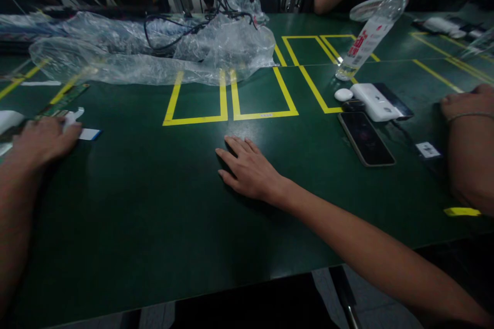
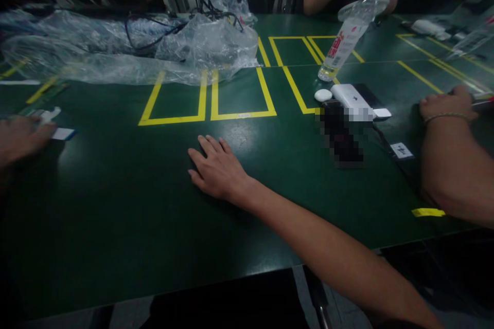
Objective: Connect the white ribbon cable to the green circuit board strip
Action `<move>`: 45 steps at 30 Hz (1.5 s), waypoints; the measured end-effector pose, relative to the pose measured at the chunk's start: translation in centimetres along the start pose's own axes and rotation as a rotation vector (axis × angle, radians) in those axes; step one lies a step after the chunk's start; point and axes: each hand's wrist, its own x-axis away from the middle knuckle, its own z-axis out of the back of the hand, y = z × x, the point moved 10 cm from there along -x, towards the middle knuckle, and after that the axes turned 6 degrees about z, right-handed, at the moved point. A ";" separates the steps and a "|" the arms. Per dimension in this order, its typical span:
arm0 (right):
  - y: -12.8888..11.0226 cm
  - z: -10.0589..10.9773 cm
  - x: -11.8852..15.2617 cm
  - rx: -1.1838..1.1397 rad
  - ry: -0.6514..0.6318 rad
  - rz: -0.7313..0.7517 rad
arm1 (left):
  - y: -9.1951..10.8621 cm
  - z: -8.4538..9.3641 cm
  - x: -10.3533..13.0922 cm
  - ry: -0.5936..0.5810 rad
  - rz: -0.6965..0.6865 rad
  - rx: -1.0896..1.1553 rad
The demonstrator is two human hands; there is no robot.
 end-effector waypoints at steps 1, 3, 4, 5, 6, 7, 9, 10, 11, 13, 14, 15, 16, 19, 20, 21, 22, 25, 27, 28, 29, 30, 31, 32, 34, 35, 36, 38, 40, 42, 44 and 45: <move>0.0 0.0 0.0 0.001 0.001 0.000 | 0.7 0.2 0.4 -0.030 0.056 -0.019; 0.0 0.0 0.0 -0.002 0.000 -0.001 | 4.2 1.1 1.6 -0.053 0.049 -0.014; 0.0 0.1 0.0 -0.004 0.001 -0.003 | 7.1 1.7 2.5 -0.043 -0.041 0.014; 0.0 0.0 0.0 -0.008 0.001 -0.006 | 10.2 2.3 3.6 -0.026 -0.152 0.043; 0.0 0.0 -0.1 -0.011 0.002 -0.010 | 13.4 3.0 5.1 -0.004 -0.266 0.068; 0.0 0.0 -0.1 -0.013 0.003 -0.015 | 16.5 3.6 6.7 0.023 -0.378 0.084; 0.1 -0.1 -0.2 -0.016 0.009 -0.024 | 22.3 4.4 10.5 0.054 -0.580 0.096; 0.1 -0.2 -0.3 -0.015 0.012 -0.027 | 24.8 4.8 12.6 0.069 -0.679 0.107; 0.0 -0.2 -0.3 -0.012 0.014 -0.027 | 27.0 5.1 14.7 0.076 -0.763 0.121; -0.1 -0.4 -0.4 0.000 0.005 -0.020 | 30.2 5.4 18.3 0.068 -0.891 0.147; -0.2 -0.5 -0.5 0.007 -0.006 -0.014 | 31.1 5.5 19.6 0.060 -0.930 0.160; -0.3 -0.6 -0.5 0.014 -0.019 -0.008 | 31.8 5.5 20.5 0.053 -0.956 0.172; -0.3 -0.7 -0.6 0.021 -0.031 -0.005 | 32.1 5.5 21.1 0.045 -0.973 0.181; -0.4 -0.8 -0.7 0.039 -0.056 -0.005 | 31.7 5.0 20.8 0.011 -0.993 0.202; -0.3 -0.8 -0.7 0.044 -0.061 -0.006 | 31.1 4.8 19.9 0.005 -0.971 0.210; -0.3 -0.8 -0.7 0.046 -0.066 -0.008 | 30.1 4.8 18.5 0.012 -0.925 0.219; -0.3 -0.8 -0.8 0.045 -0.071 -0.008 | 28.8 4.7 16.8 0.030 -0.855 0.225; -0.2 -0.9 -0.8 0.036 -0.077 -0.003 | 22.3 4.8 10.9 0.112 -0.551 0.223; -0.3 -0.9 -0.7 0.033 -0.075 0.002 | 16.5 4.5 7.3 0.140 -0.315 0.227; -0.3 -0.9 -0.7 0.032 -0.074 0.003 | 13.4 4.3 5.8 0.140 -0.193 0.238; -0.3 -0.9 -0.7 0.032 -0.073 0.004 | 10.5 3.8 4.6 0.122 -0.079 0.250; -0.3 -0.9 -0.7 0.033 -0.073 0.004 | 8.0 3.2 3.7 0.088 0.017 0.258; -0.3 -0.8 -0.6 0.034 -0.072 0.002 | 6.1 2.5 3.0 0.043 0.084 0.261; -0.3 -0.8 -0.6 0.035 -0.073 0.002 | 4.8 1.8 2.5 -0.007 0.122 0.260; -0.3 -0.8 -0.6 0.037 -0.074 0.000 | 3.5 0.8 2.0 -0.080 0.142 0.251; -0.3 -0.8 -0.6 0.037 -0.075 0.000 | 3.3 0.6 1.9 -0.092 0.139 0.248; -0.3 -0.8 -0.5 0.037 -0.074 0.001 | 3.1 0.6 1.9 -0.076 0.145 0.250; -0.3 -0.7 -0.5 0.035 -0.069 0.000 | 2.5 1.0 2.2 -0.003 0.169 0.258; -0.2 -0.6 -0.5 0.036 -0.064 -0.003 | 1.5 1.3 2.4 0.048 0.204 0.276; -0.2 -0.5 -0.4 0.038 -0.069 -0.001 | 0.6 0.8 2.5 0.002 0.239 0.278; -0.3 -0.4 -0.3 0.036 -0.073 0.005 | -0.2 0.1 2.3 -0.077 0.269 0.250; -0.3 -0.4 -0.3 0.034 -0.072 0.007 | -0.5 -0.1 2.2 -0.100 0.273 0.226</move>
